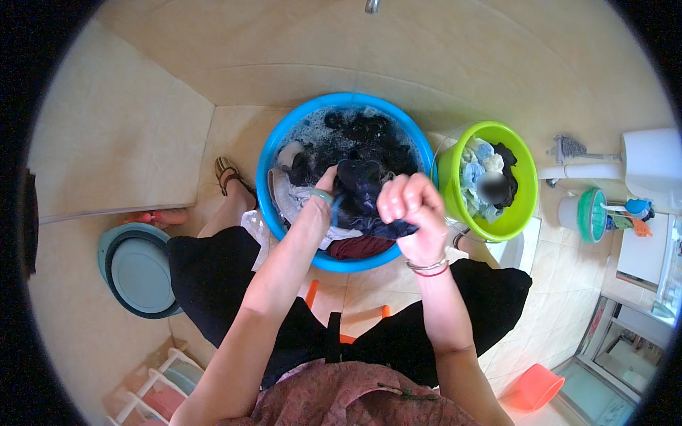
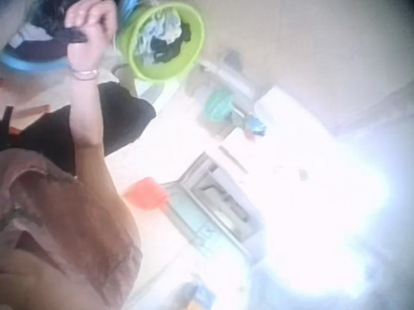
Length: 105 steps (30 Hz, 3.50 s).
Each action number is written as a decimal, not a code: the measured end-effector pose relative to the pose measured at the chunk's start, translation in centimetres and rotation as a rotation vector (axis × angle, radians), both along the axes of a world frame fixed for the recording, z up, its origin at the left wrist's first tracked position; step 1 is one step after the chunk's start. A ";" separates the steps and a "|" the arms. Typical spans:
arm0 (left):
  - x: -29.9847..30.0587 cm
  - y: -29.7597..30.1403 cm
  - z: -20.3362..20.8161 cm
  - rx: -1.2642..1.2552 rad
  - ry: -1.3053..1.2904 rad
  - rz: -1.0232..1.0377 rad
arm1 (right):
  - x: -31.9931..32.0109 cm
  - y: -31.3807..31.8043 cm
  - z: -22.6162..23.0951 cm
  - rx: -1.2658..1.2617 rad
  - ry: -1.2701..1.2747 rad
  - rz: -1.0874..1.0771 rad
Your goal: The person hand-washes various garments in a blue basin filled with soapy water. They scrub and rinse items including dark and light-colored clothes, then wring them out and transfer them to a green bucket.
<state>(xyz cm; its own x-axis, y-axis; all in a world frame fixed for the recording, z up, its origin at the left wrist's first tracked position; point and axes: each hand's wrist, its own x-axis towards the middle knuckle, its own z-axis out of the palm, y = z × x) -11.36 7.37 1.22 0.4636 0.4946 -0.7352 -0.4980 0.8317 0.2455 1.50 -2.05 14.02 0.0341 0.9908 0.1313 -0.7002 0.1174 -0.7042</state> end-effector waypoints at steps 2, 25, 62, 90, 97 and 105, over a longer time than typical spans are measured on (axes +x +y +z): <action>-1.2 -1.0 -3.1 0.041 -0.010 -0.060 | 0.4 1.0 0.8 -0.100 0.024 -0.184; 1.4 -8.2 2.4 -0.038 -0.150 -0.088 | 1.4 1.1 -10.1 -0.384 0.240 -0.116; -3.7 -6.3 6.8 0.089 -0.006 -0.399 | -0.8 1.4 -6.6 -0.252 -0.612 -0.663; -1.0 -4.8 10.7 2.176 0.959 -0.147 | -4.1 0.8 -7.0 -0.278 0.114 0.001; -1.8 -4.6 11.1 2.233 0.864 -0.309 | -4.7 0.0 -7.5 -0.328 -0.180 -0.167; -2.5 -1.8 4.9 0.433 0.321 -0.317 | 0.7 2.4 -10.9 -0.653 0.280 -0.183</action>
<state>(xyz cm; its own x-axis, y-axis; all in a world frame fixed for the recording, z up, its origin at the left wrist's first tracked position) -13.88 5.53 6.11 0.4259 0.6535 -0.6258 -0.0891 0.7186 0.6897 2.20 0.31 3.13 0.1525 0.8393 -0.5219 -0.8735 -0.1324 -0.4684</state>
